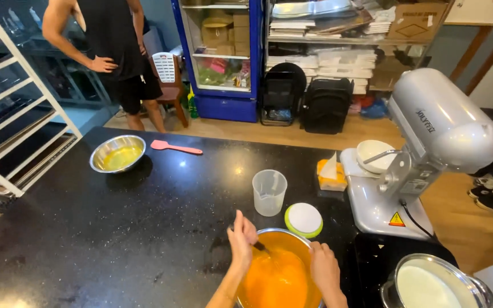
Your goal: Whisking a mixture of egg yolks and sugar in a metal bowl while milk heats on a stove.
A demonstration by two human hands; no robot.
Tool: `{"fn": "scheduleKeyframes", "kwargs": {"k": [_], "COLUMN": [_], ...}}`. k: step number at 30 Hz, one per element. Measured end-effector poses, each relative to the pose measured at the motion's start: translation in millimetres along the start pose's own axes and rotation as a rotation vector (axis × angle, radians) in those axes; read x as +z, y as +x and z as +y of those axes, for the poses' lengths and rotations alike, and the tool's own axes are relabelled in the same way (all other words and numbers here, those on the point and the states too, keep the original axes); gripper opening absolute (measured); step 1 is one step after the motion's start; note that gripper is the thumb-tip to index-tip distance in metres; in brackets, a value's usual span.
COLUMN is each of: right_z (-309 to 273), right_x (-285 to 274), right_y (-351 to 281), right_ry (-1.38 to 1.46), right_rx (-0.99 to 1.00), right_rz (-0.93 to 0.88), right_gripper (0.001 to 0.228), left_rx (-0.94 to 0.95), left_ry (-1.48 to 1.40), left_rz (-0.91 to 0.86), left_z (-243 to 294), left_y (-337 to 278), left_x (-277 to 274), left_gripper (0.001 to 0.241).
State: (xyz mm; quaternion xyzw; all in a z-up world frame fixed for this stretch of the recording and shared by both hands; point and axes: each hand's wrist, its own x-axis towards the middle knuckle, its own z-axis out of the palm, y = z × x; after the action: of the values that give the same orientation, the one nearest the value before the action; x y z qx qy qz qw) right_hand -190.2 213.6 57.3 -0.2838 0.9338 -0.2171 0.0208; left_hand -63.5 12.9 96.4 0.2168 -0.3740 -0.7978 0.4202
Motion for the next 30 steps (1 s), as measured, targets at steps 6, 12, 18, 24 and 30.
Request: {"fn": "scheduleKeyframes", "kwargs": {"k": [6,12,18,24,30], "right_z": [1,14,24,8,4], "right_x": [-15,-4,-14,-7,-20], "right_y": [-5,-8,-9,-8,-29], "right_ry": [0.227,0.320,0.278,0.332,0.309], "right_rx": [0.035,-0.028,0.119,0.073,-0.012], "right_rz": [-0.083,0.007,-0.084,-0.091,-0.002], "right_gripper": [0.021,0.023,0.023,0.021,0.020], "left_rx": [-0.148,-0.025,0.231,-0.024,-0.134], "left_ry": [0.439,0.140,0.607,0.368,0.346], "left_rz": [0.028,0.069,0.058,0.032,-0.092], "left_z": [37,-22,-17,-13,-2], "left_y": [13,10,33,61,44], "left_x": [4,-13,6,-29,-3], "left_gripper": [0.059,0.060,0.059,0.049,0.054]}}
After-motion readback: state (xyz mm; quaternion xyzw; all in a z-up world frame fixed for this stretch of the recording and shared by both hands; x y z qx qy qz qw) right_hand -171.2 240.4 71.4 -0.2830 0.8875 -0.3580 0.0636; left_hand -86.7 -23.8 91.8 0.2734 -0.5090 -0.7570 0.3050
